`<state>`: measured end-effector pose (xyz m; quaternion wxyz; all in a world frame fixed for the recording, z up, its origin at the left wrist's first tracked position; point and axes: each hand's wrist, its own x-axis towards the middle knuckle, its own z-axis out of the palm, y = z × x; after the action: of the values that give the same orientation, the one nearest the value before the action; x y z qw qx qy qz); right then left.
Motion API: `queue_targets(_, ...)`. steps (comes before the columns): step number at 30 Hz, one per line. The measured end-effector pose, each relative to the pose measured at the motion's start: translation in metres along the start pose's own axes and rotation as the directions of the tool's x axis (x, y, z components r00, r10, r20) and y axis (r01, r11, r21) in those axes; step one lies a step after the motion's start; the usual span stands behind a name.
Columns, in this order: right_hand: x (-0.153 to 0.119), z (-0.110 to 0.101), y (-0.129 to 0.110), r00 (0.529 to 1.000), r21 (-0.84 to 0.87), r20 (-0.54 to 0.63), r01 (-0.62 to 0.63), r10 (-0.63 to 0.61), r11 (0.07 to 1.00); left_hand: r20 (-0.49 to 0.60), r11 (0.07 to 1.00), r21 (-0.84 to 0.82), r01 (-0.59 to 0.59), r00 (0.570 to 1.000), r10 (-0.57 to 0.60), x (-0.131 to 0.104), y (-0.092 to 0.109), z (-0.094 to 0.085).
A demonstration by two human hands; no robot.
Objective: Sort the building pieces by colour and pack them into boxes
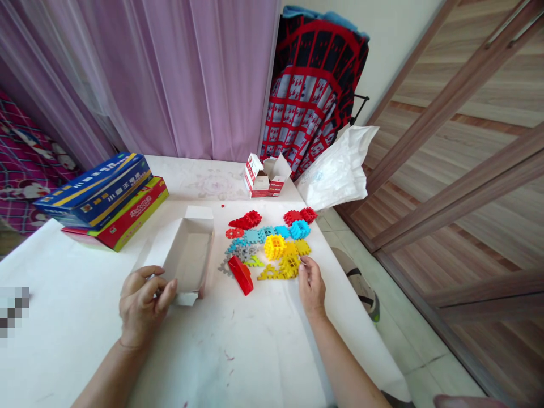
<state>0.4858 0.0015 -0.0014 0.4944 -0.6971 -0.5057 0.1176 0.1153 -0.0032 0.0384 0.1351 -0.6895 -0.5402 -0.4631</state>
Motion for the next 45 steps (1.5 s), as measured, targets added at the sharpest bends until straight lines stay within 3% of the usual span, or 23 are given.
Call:
queue_targets(16,0.003,0.004,0.002,0.998,0.050,-0.059,-0.034,0.037,0.998,-0.012,0.998,-0.058,0.010,1.000,-0.011,0.001,0.004,0.007)
queue_targets(24,0.007,0.006,0.007,0.995,-0.008,-0.097,-0.030,0.029,1.000,0.064,0.940,-0.241,0.242,0.970,-0.233,-0.003,0.002,0.016)
queue_targets(29,0.010,0.008,0.008,0.991,-0.081,-0.127,-0.055,0.045,0.995,0.129,0.894,-0.324,0.310,0.951,-0.282,-0.006,-0.002,0.022)
queue_targets(45,0.012,0.008,0.019,0.989,-0.153,-0.129,-0.088,0.068,0.984,0.131,0.874,-0.392,0.286,0.958,-0.255,-0.009,-0.007,0.027)
